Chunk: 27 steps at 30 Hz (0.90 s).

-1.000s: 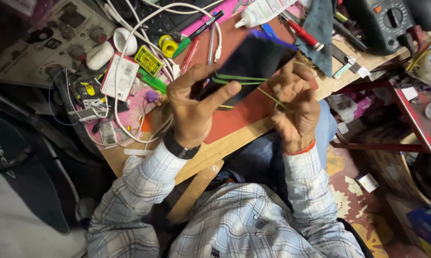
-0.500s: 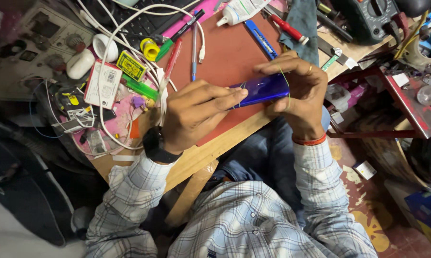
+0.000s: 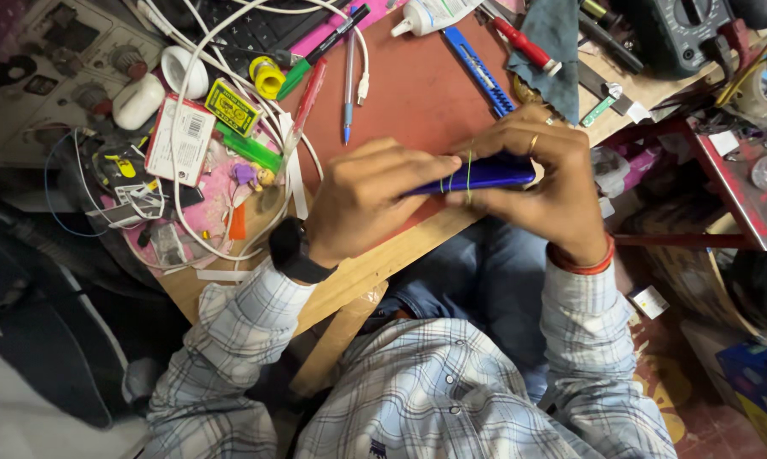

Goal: The person applies adhesive along the edge of a blue smartphone, then secures it with a rubber band. They handle the phone, a tube of adhesive, and a rubber band on a cluttered workbench.

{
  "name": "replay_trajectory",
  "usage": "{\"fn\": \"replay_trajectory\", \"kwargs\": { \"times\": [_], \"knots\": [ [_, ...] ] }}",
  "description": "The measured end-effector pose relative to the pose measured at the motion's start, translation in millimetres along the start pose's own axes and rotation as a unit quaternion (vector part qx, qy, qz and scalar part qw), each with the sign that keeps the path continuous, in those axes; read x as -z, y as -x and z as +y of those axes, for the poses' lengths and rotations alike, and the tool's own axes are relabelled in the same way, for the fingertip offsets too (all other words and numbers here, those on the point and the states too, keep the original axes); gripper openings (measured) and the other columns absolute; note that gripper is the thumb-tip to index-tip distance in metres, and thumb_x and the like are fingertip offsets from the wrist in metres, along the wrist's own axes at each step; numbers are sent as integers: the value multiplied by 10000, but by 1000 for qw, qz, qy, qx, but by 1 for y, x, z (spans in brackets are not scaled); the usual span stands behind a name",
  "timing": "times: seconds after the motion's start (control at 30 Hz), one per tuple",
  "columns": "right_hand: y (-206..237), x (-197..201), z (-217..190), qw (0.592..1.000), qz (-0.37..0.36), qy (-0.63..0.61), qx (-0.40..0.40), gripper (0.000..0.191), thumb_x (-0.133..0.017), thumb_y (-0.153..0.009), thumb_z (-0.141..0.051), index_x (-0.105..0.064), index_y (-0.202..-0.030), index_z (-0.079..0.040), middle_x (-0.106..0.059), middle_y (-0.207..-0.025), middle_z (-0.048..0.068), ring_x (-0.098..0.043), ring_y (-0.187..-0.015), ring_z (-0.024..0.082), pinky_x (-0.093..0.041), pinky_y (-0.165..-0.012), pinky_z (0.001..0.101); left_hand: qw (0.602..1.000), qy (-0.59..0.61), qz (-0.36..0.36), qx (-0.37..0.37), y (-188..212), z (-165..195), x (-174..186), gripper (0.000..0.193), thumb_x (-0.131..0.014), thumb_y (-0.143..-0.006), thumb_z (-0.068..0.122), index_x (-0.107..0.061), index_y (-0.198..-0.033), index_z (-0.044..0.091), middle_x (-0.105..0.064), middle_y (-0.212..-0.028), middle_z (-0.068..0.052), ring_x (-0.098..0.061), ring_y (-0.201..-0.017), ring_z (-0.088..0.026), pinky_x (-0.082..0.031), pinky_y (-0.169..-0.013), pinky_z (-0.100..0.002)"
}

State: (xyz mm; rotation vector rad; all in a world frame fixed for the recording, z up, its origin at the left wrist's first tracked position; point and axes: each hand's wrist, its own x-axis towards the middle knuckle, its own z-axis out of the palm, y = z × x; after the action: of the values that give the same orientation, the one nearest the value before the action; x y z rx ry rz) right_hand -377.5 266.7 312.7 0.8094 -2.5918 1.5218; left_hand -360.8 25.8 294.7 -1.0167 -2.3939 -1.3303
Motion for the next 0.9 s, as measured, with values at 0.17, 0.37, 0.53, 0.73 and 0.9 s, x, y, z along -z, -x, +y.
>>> {"fn": "replay_trajectory", "kwargs": {
  "times": [0.17,0.37,0.53,0.73,0.9],
  "knots": [
    [-5,3,0,1000,1,-9,24,269,-796,-761,-3,-729,-1021,-12,-747,-985,84,-674,-944,196,-501,-911,313,983,127,64,112,1,-1,-8,330,-822,-916,-35,-724,-1217,60,-748,-1118,-55,-720,-957,-187,-584,-863,-290],
    [-2,-7,-2,968,63,-236,-55,367,-861,-906,-29,-617,-1180,5,-680,-1125,54,-687,-988,119,-573,-917,247,875,408,125,227,7,-4,-17,401,-782,-942,-70,-644,-1314,-15,-712,-1264,-99,-710,-1128,-142,-612,-1008,-300],
    [-3,-28,-4,924,153,-350,-27,360,-860,-862,-21,-633,-1142,-13,-625,-1071,6,-608,-958,86,-517,-895,208,809,495,188,254,12,-6,-26,424,-801,-924,-66,-638,-1313,-19,-719,-1193,-88,-712,-1077,-148,-622,-969,-306],
    [4,-43,3,942,147,-299,-47,213,-819,-986,62,-654,-1121,50,-646,-1019,59,-609,-919,127,-513,-836,234,835,471,192,209,19,-12,-22,364,-794,-988,-34,-603,-1295,10,-697,-1150,-39,-685,-1059,-99,-579,-974,-244],
    [7,-29,14,981,112,-153,44,226,-828,-963,84,-654,-1107,80,-643,-1021,96,-619,-938,151,-512,-848,244,902,338,166,211,20,-11,-15,313,-800,-982,-12,-616,-1235,14,-718,-1147,-45,-694,-1031,-90,-577,-897,-230]
  ]
}}
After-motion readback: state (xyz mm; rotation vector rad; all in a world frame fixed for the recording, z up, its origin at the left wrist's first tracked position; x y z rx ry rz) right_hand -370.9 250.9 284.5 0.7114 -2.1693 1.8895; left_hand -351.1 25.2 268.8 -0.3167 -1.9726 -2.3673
